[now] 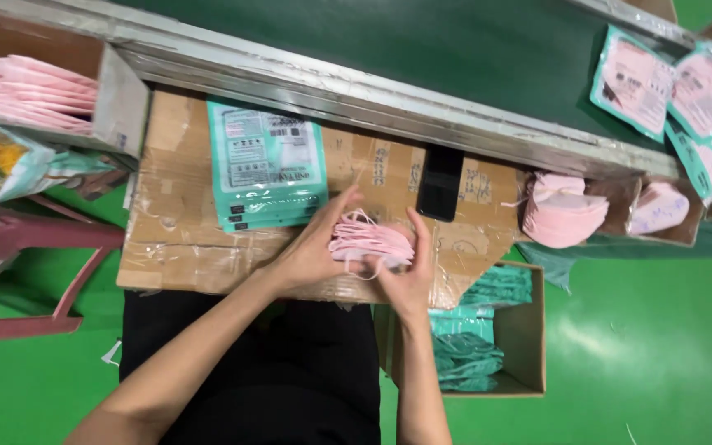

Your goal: Placing face masks into individual plastic sleeves and sealing them at a manufacturing station.

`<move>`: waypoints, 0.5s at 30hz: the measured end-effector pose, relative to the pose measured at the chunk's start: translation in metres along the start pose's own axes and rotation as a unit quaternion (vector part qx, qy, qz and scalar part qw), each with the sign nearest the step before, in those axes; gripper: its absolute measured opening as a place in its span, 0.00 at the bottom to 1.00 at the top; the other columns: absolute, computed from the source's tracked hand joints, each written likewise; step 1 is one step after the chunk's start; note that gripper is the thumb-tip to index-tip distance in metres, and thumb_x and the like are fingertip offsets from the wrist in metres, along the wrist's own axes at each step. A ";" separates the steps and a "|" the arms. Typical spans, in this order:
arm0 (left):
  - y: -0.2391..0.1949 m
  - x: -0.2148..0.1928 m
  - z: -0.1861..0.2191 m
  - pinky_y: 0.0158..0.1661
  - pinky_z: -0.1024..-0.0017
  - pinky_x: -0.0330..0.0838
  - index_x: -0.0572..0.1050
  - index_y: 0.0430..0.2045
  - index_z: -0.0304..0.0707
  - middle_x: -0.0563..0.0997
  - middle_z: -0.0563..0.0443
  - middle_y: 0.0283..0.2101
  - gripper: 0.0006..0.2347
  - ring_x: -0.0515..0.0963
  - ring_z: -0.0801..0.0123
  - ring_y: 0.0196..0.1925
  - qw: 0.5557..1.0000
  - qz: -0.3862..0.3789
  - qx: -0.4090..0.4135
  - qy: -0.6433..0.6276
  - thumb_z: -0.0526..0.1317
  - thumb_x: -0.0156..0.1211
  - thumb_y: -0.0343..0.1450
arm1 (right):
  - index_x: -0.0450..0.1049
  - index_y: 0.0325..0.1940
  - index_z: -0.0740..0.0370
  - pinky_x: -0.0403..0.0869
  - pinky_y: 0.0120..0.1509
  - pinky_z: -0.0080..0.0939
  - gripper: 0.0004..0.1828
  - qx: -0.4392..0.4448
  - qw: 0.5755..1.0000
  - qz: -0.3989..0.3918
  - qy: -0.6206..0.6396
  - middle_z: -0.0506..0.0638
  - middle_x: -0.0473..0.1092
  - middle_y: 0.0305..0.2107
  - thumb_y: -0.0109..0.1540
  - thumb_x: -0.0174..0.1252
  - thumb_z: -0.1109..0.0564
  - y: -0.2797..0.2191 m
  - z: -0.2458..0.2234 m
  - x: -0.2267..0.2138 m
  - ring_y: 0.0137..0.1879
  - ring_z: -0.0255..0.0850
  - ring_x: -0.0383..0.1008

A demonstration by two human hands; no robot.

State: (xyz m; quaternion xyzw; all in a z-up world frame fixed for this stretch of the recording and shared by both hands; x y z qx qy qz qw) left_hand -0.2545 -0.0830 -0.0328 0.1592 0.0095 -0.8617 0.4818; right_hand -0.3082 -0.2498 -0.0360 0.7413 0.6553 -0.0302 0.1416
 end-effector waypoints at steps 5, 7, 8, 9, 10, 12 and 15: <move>-0.002 0.013 -0.007 0.65 0.62 0.68 0.49 0.74 0.46 0.71 0.40 0.68 0.50 0.74 0.53 0.66 0.998 -0.001 -0.022 -0.052 0.38 0.77 0.56 | 0.51 0.77 0.66 0.75 0.67 0.43 0.56 0.000 1.000 0.001 0.006 0.58 0.69 0.58 0.51 0.75 0.63 -0.001 0.019 0.000 0.62 0.46 0.74; 0.001 0.011 -0.010 0.63 0.63 0.72 0.50 0.73 0.46 0.73 0.40 0.66 0.49 0.78 0.54 0.63 0.998 0.005 -0.030 -0.051 0.38 0.77 0.56 | 0.53 0.77 0.66 0.76 0.67 0.44 0.55 0.026 1.000 0.014 0.010 0.58 0.71 0.56 0.51 0.75 0.63 -0.001 0.023 0.000 0.61 0.47 0.75; 0.002 0.012 -0.011 0.60 0.62 0.73 0.50 0.72 0.44 0.74 0.39 0.64 0.48 0.79 0.53 0.61 0.999 0.012 -0.022 -0.044 0.39 0.77 0.57 | 0.51 0.77 0.65 0.74 0.68 0.45 0.56 0.016 0.999 0.018 0.040 0.58 0.70 0.57 0.52 0.75 0.62 0.000 0.015 0.003 0.62 0.47 0.74; 0.001 0.012 -0.012 0.58 0.61 0.74 0.50 0.72 0.42 0.75 0.38 0.62 0.47 0.80 0.52 0.59 0.999 0.019 -0.013 -0.038 0.40 0.78 0.59 | 0.49 0.78 0.65 0.72 0.70 0.46 0.56 0.006 0.997 0.022 0.069 0.58 0.68 0.58 0.52 0.74 0.61 0.001 0.006 0.007 0.63 0.47 0.72; -0.002 0.021 -0.023 0.58 0.61 0.74 0.50 0.72 0.42 0.75 0.38 0.62 0.47 0.80 0.52 0.59 0.999 0.018 -0.013 -0.038 0.40 0.78 0.59 | 0.49 0.78 0.65 0.72 0.70 0.46 0.56 0.007 0.997 0.024 0.068 0.58 0.68 0.58 0.52 0.74 0.61 -0.004 0.012 0.003 0.63 0.47 0.72; -0.007 0.031 -0.047 0.57 0.61 0.78 0.58 0.69 0.44 0.80 0.41 0.58 0.38 0.84 0.53 0.58 0.998 0.051 -0.033 -0.017 0.41 0.74 0.64 | 0.55 0.74 0.63 0.63 0.78 0.48 0.43 -0.095 0.995 -0.006 -0.003 0.61 0.62 0.67 0.58 0.67 0.60 -0.010 0.013 0.000 0.73 0.50 0.64; 0.000 0.023 -0.035 0.55 0.60 0.79 0.64 0.65 0.42 0.82 0.41 0.54 0.32 0.85 0.49 0.55 0.992 0.108 -0.053 0.034 0.42 0.72 0.65 | 0.63 0.72 0.65 0.60 0.80 0.46 0.26 -0.063 0.997 0.030 -0.043 0.61 0.61 0.70 0.69 0.52 0.58 -0.022 0.074 -0.002 0.76 0.49 0.62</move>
Point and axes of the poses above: each hand's wrist, its own y-axis towards the middle knuckle, its own x-axis out of the palm, z = x × y, the point moved 6 cm from there along y, towards the middle knuckle
